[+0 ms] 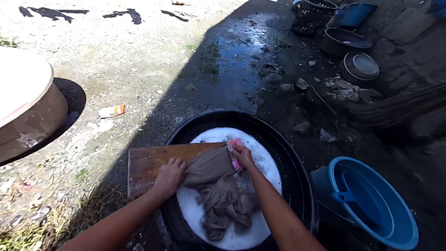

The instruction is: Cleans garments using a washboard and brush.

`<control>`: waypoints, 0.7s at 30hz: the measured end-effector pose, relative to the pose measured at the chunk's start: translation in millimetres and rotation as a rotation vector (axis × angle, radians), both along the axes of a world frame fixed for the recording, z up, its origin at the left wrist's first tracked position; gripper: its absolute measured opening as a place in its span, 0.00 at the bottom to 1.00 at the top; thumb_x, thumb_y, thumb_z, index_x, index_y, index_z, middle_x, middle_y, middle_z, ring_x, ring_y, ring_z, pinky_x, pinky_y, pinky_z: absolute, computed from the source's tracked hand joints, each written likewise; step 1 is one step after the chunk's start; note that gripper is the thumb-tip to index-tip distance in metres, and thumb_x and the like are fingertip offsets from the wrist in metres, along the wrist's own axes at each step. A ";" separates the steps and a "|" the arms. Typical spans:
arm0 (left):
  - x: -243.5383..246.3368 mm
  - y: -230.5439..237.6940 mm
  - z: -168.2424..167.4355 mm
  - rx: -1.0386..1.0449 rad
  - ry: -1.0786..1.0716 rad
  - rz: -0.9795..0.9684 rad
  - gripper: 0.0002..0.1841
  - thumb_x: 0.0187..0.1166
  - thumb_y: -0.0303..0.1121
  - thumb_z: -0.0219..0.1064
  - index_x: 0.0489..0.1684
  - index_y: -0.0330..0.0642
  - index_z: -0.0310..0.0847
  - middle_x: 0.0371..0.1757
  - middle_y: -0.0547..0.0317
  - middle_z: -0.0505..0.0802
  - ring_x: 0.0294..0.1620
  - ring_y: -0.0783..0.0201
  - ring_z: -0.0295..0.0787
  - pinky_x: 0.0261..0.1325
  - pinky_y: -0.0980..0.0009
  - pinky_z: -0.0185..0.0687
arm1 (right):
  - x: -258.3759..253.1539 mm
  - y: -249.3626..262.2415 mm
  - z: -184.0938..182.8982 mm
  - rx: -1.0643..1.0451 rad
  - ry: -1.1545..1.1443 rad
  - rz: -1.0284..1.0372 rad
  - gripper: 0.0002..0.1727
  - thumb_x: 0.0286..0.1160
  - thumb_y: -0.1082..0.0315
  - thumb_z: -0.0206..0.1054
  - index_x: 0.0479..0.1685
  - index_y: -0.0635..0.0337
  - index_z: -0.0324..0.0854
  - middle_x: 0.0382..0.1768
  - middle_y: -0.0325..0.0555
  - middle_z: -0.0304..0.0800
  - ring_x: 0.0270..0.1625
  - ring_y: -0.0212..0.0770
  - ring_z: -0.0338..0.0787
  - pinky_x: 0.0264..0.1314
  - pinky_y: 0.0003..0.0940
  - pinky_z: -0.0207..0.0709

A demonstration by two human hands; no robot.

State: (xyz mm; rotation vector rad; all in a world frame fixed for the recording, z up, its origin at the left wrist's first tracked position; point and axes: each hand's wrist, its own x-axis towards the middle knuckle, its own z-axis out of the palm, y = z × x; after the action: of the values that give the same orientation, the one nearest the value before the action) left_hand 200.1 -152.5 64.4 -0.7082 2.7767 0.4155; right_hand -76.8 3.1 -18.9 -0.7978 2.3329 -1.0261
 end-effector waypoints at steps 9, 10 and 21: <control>28.7 0.8 -20.7 -0.098 0.381 -0.370 0.10 0.75 0.20 0.67 0.48 0.35 0.92 0.50 0.39 0.93 0.57 0.33 0.89 0.43 0.41 0.82 | 38.6 74.0 -43.4 0.248 0.112 -0.442 0.25 0.90 0.69 0.56 0.83 0.69 0.70 0.80 0.74 0.72 0.83 0.71 0.73 0.85 0.63 0.63; 28.2 0.2 -20.5 -0.083 0.366 -0.323 0.09 0.78 0.23 0.66 0.48 0.35 0.91 0.51 0.38 0.93 0.57 0.33 0.89 0.44 0.40 0.82 | 52.4 56.0 -37.3 0.139 0.199 -0.375 0.22 0.88 0.69 0.58 0.76 0.72 0.77 0.74 0.74 0.79 0.79 0.71 0.77 0.83 0.62 0.65; 33.7 4.1 -14.2 0.045 0.395 0.050 0.12 0.81 0.31 0.68 0.41 0.27 0.90 0.47 0.32 0.93 0.55 0.28 0.89 0.51 0.35 0.80 | 60.5 -26.4 20.4 0.215 0.021 0.063 0.22 0.85 0.59 0.65 0.73 0.58 0.84 0.80 0.68 0.74 0.78 0.66 0.79 0.79 0.61 0.70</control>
State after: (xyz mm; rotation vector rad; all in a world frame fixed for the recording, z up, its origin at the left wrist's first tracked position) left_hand 233.8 -148.4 50.3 -0.7562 3.1059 0.6930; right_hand -16.3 -23.3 1.5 -0.7950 2.3698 -0.7284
